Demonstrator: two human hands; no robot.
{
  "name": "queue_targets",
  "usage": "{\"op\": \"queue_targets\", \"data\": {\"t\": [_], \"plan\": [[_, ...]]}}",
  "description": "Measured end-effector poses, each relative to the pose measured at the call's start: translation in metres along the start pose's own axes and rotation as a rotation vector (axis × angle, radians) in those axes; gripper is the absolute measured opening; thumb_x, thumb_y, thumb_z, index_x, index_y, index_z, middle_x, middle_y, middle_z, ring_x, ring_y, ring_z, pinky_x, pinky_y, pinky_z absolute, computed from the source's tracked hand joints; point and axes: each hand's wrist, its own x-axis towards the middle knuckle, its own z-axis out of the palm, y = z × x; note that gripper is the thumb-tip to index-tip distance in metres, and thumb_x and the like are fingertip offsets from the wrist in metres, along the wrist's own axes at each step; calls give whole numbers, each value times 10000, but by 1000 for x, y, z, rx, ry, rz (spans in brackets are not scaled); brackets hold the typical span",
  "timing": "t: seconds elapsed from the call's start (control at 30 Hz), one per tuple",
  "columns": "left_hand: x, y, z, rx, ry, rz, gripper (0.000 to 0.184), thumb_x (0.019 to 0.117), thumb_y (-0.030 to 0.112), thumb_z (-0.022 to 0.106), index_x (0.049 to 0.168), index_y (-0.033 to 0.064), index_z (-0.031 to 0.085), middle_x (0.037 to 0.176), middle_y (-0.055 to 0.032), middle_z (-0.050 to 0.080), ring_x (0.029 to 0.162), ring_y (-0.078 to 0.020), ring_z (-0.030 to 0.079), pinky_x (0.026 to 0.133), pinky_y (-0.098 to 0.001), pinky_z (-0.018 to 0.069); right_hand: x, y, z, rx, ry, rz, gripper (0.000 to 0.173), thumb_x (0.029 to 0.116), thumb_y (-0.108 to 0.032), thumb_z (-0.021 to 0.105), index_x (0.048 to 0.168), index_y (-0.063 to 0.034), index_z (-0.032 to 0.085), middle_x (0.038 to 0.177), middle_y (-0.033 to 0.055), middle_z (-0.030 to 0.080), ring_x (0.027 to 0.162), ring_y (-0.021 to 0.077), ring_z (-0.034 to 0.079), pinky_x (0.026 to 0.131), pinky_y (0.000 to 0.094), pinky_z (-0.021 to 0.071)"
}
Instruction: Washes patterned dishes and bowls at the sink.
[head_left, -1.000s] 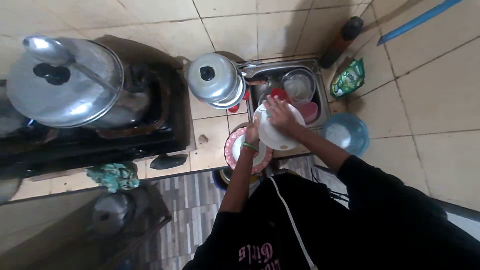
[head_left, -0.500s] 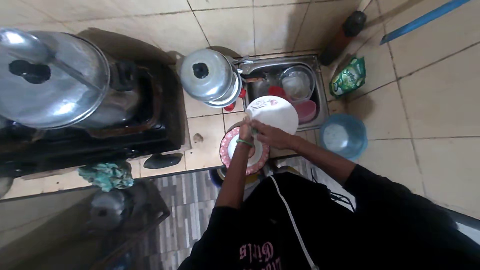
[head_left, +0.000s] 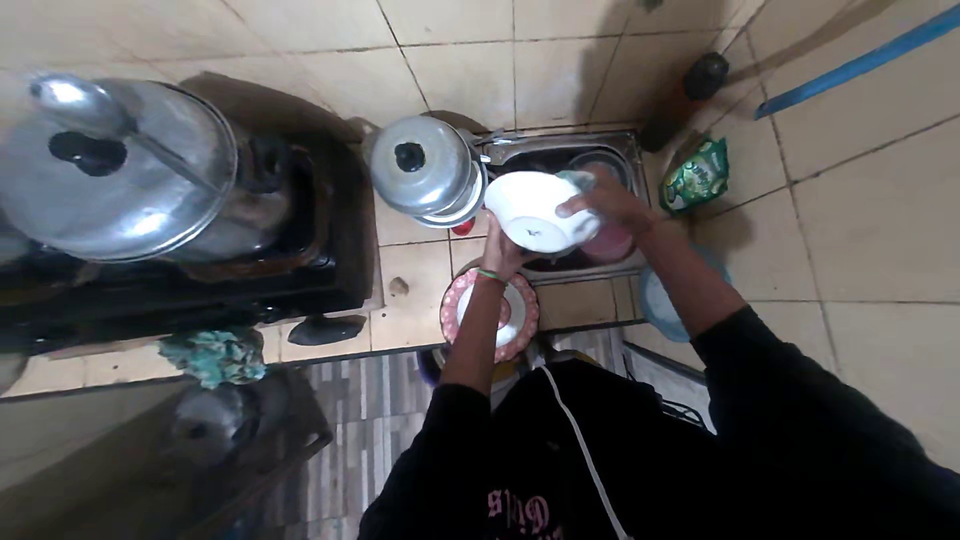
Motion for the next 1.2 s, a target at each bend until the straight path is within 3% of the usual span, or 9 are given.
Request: {"op": "queue_targets", "data": {"t": [0.1,0.23,0.33,0.47,0.7,0.9,1.0,1.1,1.2], "plan": [[-2,-7,-9,-47,-13,111,426,1111,313,276,1468,98,367,1245,-86,636,1093,-177,640,948,-407,544,3,34,-11,355,220,109,477,877,-82,724,1323,-4,571,1082,94,699,925,133,685,837,347,605],[-16,11,17,-133,107,153,363,1067,104,432,1428,108,393,1146,-51,662,1004,-124,667,908,-359,570,14,81,-1,443,548,275,453,1008,-367,630,1334,-54,598,1187,104,691,1057,169,673,929,391,579],[-25,15,44,-38,209,208,350,1035,59,518,1379,33,458,1092,-80,676,956,-134,680,873,-368,583,32,94,10,87,774,293,466,1021,-298,630,1373,3,583,1311,237,631,1223,331,607,1061,506,483],[-39,20,64,227,255,267,236,996,48,586,1213,-43,587,994,-89,690,887,-101,662,837,-317,563,39,62,35,-192,642,32,439,1040,-268,570,1372,18,597,1402,232,590,1334,342,544,1143,494,413],[-42,16,56,292,305,328,156,936,-53,489,958,49,606,794,37,631,730,-18,607,698,-232,536,32,55,92,-577,350,-747,175,916,-88,661,1023,-37,789,1159,152,741,1142,349,670,1005,468,535],[-49,21,52,132,362,220,148,987,42,598,1120,-13,632,940,-57,693,833,-92,666,788,-297,574,51,73,58,-336,757,-149,253,1009,-123,566,1151,9,728,1176,201,711,1131,325,672,1008,475,521],[-45,28,51,78,421,238,210,999,53,577,1196,-18,599,1000,-65,675,879,-93,651,817,-300,560,21,68,87,-411,700,-293,354,948,-17,556,1279,6,682,1246,254,657,1174,412,619,1014,530,501],[-45,38,42,24,425,253,189,1019,73,556,1196,12,586,957,-37,684,834,-78,669,774,-295,583,-1,76,103,-414,530,-553,405,892,-9,571,1277,-13,696,1266,264,630,1188,413,587,1021,501,485],[-50,41,41,41,408,222,218,1034,114,549,1233,31,580,1005,-40,680,879,-85,665,798,-310,578,17,94,70,-421,560,-474,408,940,-103,521,1311,-38,679,1450,295,503,1359,441,480,1106,528,436]]}}
